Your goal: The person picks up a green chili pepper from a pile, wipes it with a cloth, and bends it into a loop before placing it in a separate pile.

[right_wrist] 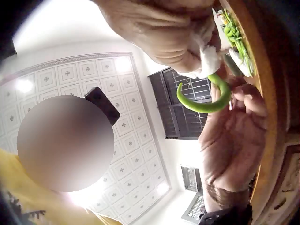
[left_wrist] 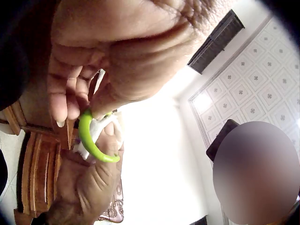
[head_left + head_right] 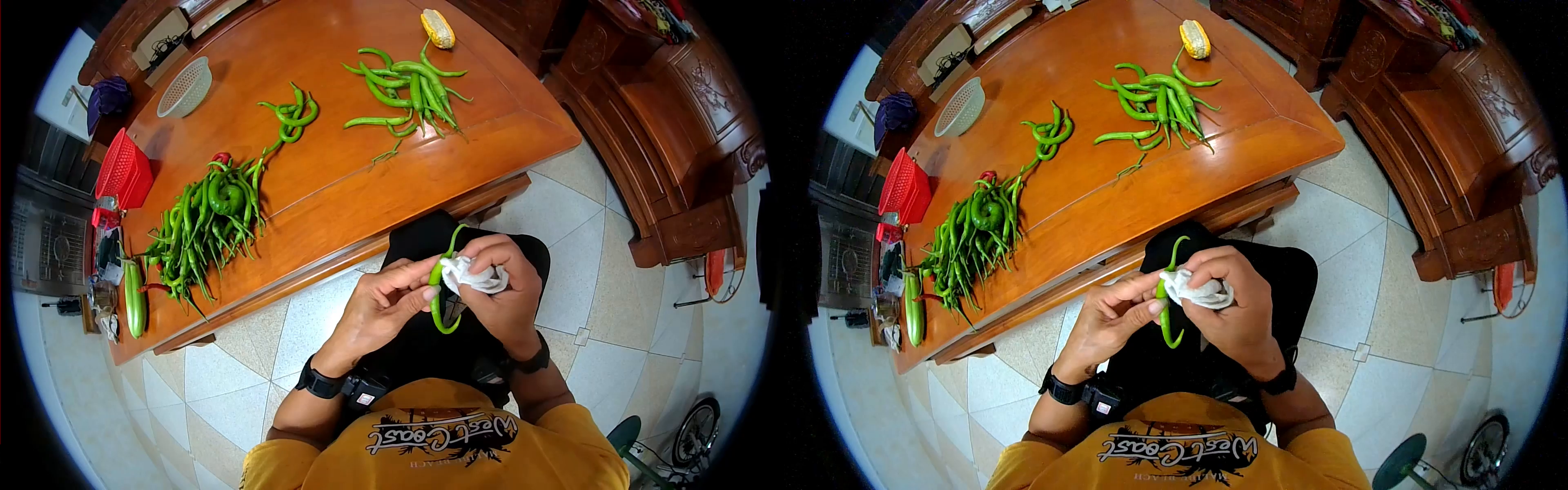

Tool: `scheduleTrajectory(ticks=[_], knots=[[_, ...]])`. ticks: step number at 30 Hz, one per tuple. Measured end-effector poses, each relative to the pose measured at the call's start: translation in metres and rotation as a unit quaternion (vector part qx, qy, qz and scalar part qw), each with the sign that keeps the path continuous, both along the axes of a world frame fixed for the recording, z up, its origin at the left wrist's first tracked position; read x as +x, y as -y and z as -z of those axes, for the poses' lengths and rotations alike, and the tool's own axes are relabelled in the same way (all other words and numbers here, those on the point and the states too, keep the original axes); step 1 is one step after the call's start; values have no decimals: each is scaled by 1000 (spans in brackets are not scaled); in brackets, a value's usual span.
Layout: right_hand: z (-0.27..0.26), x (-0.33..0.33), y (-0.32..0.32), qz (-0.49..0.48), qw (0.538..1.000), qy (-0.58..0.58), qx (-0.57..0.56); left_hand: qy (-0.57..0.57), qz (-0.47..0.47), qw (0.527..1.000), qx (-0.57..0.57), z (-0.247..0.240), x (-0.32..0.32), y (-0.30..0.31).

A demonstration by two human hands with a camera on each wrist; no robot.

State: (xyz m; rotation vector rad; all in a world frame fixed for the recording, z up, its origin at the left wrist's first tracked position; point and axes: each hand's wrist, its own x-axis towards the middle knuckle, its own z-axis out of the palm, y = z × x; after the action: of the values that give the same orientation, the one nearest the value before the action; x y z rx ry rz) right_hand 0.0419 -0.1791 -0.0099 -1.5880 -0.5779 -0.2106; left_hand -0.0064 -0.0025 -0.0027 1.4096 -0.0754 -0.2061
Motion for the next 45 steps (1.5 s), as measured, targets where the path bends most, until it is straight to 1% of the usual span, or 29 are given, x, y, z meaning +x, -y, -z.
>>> scheduleTrajectory(ticks=[4,8,11,12,14,16,19,22,26,30,32,36,39,43,45], knots=[[-2,1,1,-57,998,-11,-19,9,-3,1000,16,0,0,-1],[1,-1,4,-133,989,-59,-30,21,-31,999,13,1,1,-3],[-1,-1,6,-197,977,-69,-47,-9,-54,998,34,-6,2,-5],[-3,-2,6,-218,971,-78,-49,-16,-58,998,22,-6,3,-6],[-8,-2,7,-232,968,-92,-39,-30,-65,997,-1,-5,4,-6],[-8,-2,8,-238,966,-102,-18,-18,-73,997,-10,-5,5,-5],[-1,-3,13,-227,964,-136,30,-13,-86,996,-24,-4,6,-5],[0,-2,12,-173,971,-151,70,-16,-98,994,-38,-5,6,-5],[7,0,8,-142,965,-209,67,-15,-84,993,-83,-6,5,-4],[7,-2,5,-139,959,-239,68,1,-88,990,-107,-3,4,-3],[6,-1,8,-157,955,-241,69,5,-95,989,-113,1,5,-4],[2,0,14,-173,949,-248,93,1,-119,989,-87,1,6,-7],[5,0,14,-154,951,-224,149,1,-141,986,-93,1,7,-7],[9,0,16,-108,964,-163,180,-1,-153,982,-107,0,8,-8],[4,-2,12,-72,980,-115,144,-3,-153,982,-113,-1,8,-7]])
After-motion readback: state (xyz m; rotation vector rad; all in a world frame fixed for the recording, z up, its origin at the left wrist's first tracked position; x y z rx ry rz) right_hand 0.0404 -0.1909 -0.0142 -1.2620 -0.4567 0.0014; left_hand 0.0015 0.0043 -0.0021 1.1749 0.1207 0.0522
